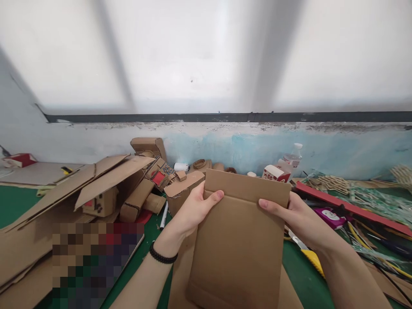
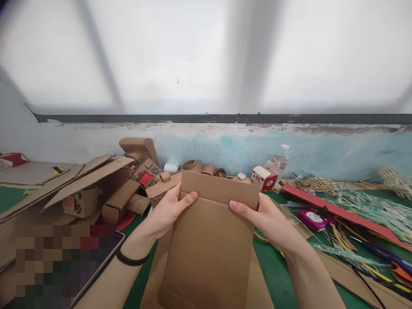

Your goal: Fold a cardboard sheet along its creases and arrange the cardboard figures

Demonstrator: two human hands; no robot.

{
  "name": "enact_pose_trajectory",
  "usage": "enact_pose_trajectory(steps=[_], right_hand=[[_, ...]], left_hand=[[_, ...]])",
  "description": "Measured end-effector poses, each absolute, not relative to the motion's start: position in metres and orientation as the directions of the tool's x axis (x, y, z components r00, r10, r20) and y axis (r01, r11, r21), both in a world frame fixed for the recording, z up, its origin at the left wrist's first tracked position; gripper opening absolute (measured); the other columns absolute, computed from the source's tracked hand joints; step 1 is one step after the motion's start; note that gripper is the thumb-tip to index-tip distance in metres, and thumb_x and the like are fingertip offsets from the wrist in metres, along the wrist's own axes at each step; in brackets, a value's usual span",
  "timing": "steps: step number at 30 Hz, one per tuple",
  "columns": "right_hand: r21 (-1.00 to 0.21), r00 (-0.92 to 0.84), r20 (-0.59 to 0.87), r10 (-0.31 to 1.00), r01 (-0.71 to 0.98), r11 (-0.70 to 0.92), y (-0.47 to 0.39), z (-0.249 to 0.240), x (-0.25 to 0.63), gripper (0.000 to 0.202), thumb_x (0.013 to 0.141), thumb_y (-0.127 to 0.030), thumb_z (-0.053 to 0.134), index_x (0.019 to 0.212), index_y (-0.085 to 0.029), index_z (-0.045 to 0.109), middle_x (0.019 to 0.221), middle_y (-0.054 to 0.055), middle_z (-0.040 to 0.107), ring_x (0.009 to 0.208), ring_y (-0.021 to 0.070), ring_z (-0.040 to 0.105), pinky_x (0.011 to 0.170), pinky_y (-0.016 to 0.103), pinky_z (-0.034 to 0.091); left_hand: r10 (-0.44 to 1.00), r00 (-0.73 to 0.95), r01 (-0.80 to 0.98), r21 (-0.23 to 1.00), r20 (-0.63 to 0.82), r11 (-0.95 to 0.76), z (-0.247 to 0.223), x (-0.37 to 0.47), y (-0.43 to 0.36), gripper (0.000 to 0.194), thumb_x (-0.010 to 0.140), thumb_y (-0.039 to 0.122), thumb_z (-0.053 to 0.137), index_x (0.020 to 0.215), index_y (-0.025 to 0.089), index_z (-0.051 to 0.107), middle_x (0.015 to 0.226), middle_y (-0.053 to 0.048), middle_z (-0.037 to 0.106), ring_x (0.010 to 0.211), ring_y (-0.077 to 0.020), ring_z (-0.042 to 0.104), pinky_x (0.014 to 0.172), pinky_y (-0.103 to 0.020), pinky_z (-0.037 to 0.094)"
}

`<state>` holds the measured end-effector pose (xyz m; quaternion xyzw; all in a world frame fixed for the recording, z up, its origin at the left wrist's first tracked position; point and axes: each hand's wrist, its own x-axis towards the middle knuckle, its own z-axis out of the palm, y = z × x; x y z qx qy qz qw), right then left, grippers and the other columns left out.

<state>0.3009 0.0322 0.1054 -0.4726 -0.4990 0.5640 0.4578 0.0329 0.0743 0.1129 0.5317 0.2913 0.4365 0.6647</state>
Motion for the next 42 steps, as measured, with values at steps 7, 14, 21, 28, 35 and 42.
enact_pose_trajectory(steps=[7, 14, 21, 28, 35, 42], right_hand=[[-0.997, -0.136, -0.06, 0.989, 0.063, -0.052, 0.024, 0.11, 0.306, 0.065, 0.084, -0.054, 0.089, 0.139, -0.024, 0.072, 0.135, 0.012, 0.079, 0.122, 0.0387, 0.074, 0.093, 0.044, 0.068], [-0.986, -0.095, -0.078, 0.992, 0.152, -0.063, 0.012, 0.12, 0.308, 0.065, 0.08, -0.06, 0.089, 0.137, -0.03, 0.077, 0.129, 0.009, 0.081, 0.121, 0.0416, 0.074, 0.094, 0.049, 0.068], [-0.952, -0.051, -0.201, 0.978, 0.245, -0.183, 0.0, 0.126, 0.35, 0.047, 0.072, -0.048, 0.095, 0.114, -0.029, 0.084, 0.122, 0.01, 0.083, 0.112, 0.0442, 0.077, 0.078, 0.04, 0.068], [-0.932, -0.089, -0.191, 0.977, 0.328, -0.152, -0.009, 0.137, 0.347, 0.03, 0.072, -0.05, 0.092, 0.097, -0.033, 0.086, 0.101, 0.006, 0.085, 0.1, 0.0403, 0.08, 0.07, 0.033, 0.066], [-0.932, -0.173, -0.174, 0.969, 0.346, -0.106, 0.0, 0.132, 0.343, 0.045, 0.076, -0.046, 0.09, 0.12, -0.041, 0.084, 0.135, 0.001, 0.079, 0.132, 0.0444, 0.068, 0.092, 0.04, 0.067], [-0.981, -0.048, -0.102, 0.994, 0.169, -0.092, 0.01, 0.124, 0.336, 0.056, 0.079, -0.058, 0.089, 0.13, -0.035, 0.081, 0.13, 0.007, 0.081, 0.121, 0.0424, 0.074, 0.088, 0.041, 0.068]], left_hand=[[0.896, 0.442, -0.245, 0.967, 0.045, 0.072, 0.112, 0.035, 0.071, 0.057, 0.087, 0.049, 0.09, 0.129, 0.018, 0.068, 0.135, -0.017, 0.076, 0.124, -0.0371, 0.073, 0.103, -0.049, 0.059], [0.895, 0.447, -0.252, 0.961, 0.013, 0.112, 0.106, 0.042, 0.069, 0.056, 0.085, 0.05, 0.092, 0.127, 0.019, 0.072, 0.134, -0.016, 0.077, 0.128, -0.038, 0.071, 0.11, -0.052, 0.056], [0.842, 0.531, -0.284, 0.915, -0.097, 0.285, 0.066, 0.081, 0.051, 0.072, 0.086, 0.057, 0.088, 0.143, 0.019, 0.064, 0.141, -0.02, 0.073, 0.132, -0.038, 0.069, 0.115, -0.055, 0.053], [0.806, 0.546, -0.178, 0.909, -0.228, 0.378, 0.045, 0.092, 0.045, 0.071, 0.084, 0.061, 0.088, 0.134, 0.016, 0.066, 0.148, -0.024, 0.067, 0.139, -0.0414, 0.064, 0.112, -0.053, 0.056], [0.833, 0.528, -0.144, 0.949, -0.166, 0.281, 0.064, 0.075, 0.061, 0.07, 0.082, 0.059, 0.091, 0.133, 0.017, 0.067, 0.139, -0.02, 0.073, 0.132, -0.0395, 0.069, 0.108, -0.051, 0.057], [0.825, 0.561, -0.292, 0.917, -0.065, 0.271, 0.079, 0.066, 0.066, 0.064, 0.089, 0.055, 0.086, 0.141, 0.024, 0.067, 0.146, -0.017, 0.071, 0.133, -0.0359, 0.068, 0.114, -0.052, 0.053]])
